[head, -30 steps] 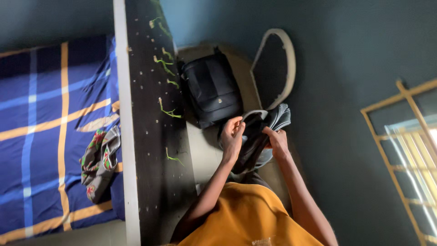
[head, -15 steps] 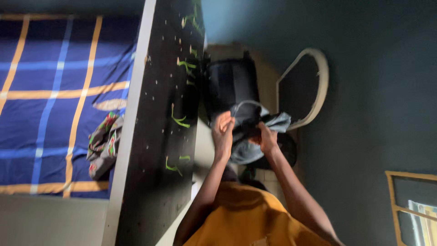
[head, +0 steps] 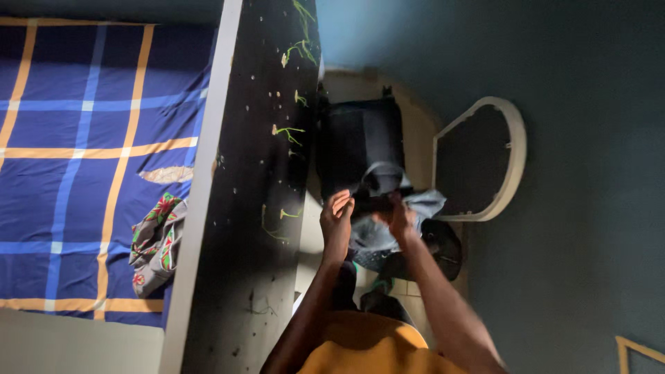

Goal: The person places a laptop, headphones, a cable, and a container into a backpack before folding a piece of cloth on the bed.

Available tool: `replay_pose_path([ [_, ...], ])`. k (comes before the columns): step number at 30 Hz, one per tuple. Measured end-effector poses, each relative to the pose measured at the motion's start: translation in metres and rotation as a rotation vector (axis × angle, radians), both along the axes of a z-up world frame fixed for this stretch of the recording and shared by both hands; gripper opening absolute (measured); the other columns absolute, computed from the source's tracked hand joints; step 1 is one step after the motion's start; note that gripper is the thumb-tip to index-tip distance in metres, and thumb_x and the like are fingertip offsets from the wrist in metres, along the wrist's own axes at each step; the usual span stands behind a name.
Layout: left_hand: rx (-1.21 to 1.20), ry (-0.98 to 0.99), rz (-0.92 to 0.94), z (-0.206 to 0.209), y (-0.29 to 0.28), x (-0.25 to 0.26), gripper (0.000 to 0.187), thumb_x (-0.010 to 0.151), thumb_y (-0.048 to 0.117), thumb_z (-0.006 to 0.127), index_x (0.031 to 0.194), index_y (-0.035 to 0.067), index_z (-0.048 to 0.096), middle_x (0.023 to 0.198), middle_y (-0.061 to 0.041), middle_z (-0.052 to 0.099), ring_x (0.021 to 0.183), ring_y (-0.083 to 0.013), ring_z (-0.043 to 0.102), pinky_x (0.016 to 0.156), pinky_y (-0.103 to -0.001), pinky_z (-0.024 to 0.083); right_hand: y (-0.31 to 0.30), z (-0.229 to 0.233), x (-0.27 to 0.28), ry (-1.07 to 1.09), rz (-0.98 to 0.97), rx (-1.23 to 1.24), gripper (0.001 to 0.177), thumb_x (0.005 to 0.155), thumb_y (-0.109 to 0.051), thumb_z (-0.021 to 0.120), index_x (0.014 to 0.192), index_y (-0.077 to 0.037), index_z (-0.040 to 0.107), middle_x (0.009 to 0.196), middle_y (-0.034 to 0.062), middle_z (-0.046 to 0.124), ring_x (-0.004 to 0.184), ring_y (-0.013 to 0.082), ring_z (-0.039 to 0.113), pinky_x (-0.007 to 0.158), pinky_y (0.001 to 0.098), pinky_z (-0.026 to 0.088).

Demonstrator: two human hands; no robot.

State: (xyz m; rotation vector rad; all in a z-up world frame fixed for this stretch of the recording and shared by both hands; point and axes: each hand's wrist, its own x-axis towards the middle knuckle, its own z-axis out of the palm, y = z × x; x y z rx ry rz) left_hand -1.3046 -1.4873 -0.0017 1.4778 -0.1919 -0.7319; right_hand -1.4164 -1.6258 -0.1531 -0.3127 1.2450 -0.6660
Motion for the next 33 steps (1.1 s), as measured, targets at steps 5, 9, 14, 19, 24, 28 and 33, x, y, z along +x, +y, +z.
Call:
replay_pose_path([
  [5, -0.056, -0.105, -0.006, -0.022, -0.016, 0.037, 0.036, 0.096, 0.017, 0.070, 0.127, 0.001, 0.063, 0.125, -0.015, 0.071, 0.117, -0.0230, 0.068, 0.102, -0.033, 0.053, -0.094, -0.007, 0.073, -0.242, 0.237, -0.111, 0.042, 0.093, -0.033, 0.068, 0.114, 0.001, 0.057, 0.099, 0.0174, 0.067, 0.078, 0.0349, 0.068, 0.066, 0.0495, 0.059],
  [9, -0.039, -0.084, -0.035, -0.037, -0.022, 0.052, 0.037, 0.098, 0.018, 0.069, 0.130, 0.001, 0.062, 0.128, -0.014, 0.069, 0.120, -0.0219, 0.065, 0.103, -0.032, 0.051, -0.159, 0.006, 0.116, -0.359, 0.353, -0.278, 0.046, 0.098, -0.036, 0.059, 0.127, -0.001, 0.052, 0.118, 0.0206, 0.063, 0.099, 0.0378, 0.065, 0.084, 0.0522, 0.056],
  [14, -0.047, -0.043, -0.028, -0.055, -0.041, 0.066, 0.037, 0.096, 0.017, 0.070, 0.128, 0.000, 0.064, 0.126, -0.015, 0.071, 0.118, -0.0234, 0.067, 0.103, -0.033, 0.051, -0.165, 0.025, 0.113, -0.331, 0.403, -0.329, 0.053, 0.104, -0.040, 0.048, 0.142, -0.003, 0.046, 0.141, 0.0245, 0.057, 0.124, 0.0415, 0.062, 0.106, 0.0557, 0.053],
  [19, -0.058, 0.079, -0.045, -0.051, -0.056, 0.069, 0.036, 0.096, 0.015, 0.070, 0.128, 0.000, 0.063, 0.126, -0.013, 0.070, 0.116, -0.0221, 0.067, 0.101, -0.032, 0.051, -0.114, 0.009, 0.050, -0.335, 0.356, -0.304, 0.054, 0.105, -0.040, 0.044, 0.139, 0.002, 0.052, 0.128, 0.0250, 0.064, 0.114, 0.0397, 0.065, 0.101, 0.0550, 0.054],
  [24, -0.144, 0.084, -0.052, -0.053, -0.067, 0.063, 0.034, 0.096, 0.011, 0.069, 0.127, 0.000, 0.064, 0.126, -0.013, 0.070, 0.116, -0.0206, 0.067, 0.101, -0.032, 0.053, -0.085, 0.022, 0.025, -0.266, 0.283, -0.145, 0.044, 0.105, -0.033, 0.044, 0.133, -0.001, 0.054, 0.120, 0.0218, 0.068, 0.108, 0.0355, 0.069, 0.097, 0.0527, 0.056],
  [28, -0.159, 0.189, -0.094, -0.058, -0.078, 0.059, 0.034, 0.096, 0.015, 0.068, 0.128, 0.006, 0.064, 0.127, -0.009, 0.069, 0.113, -0.0177, 0.067, 0.096, -0.031, 0.053, -0.070, 0.059, 0.040, -0.274, 0.238, -0.168, 0.036, 0.104, -0.027, 0.049, 0.128, -0.001, 0.057, 0.113, 0.0187, 0.068, 0.103, 0.0341, 0.068, 0.094, 0.0529, 0.058],
  [33, -0.098, 0.237, -0.148, -0.045, -0.090, 0.060, 0.034, 0.097, 0.024, 0.069, 0.127, 0.008, 0.067, 0.125, -0.008, 0.071, 0.110, -0.0162, 0.067, 0.090, -0.032, 0.054, -0.051, 0.125, 0.049, -0.333, 0.228, -0.283, 0.031, 0.105, -0.026, 0.052, 0.121, -0.001, 0.060, 0.107, 0.0166, 0.070, 0.098, 0.0308, 0.070, 0.087, 0.0481, 0.059],
])
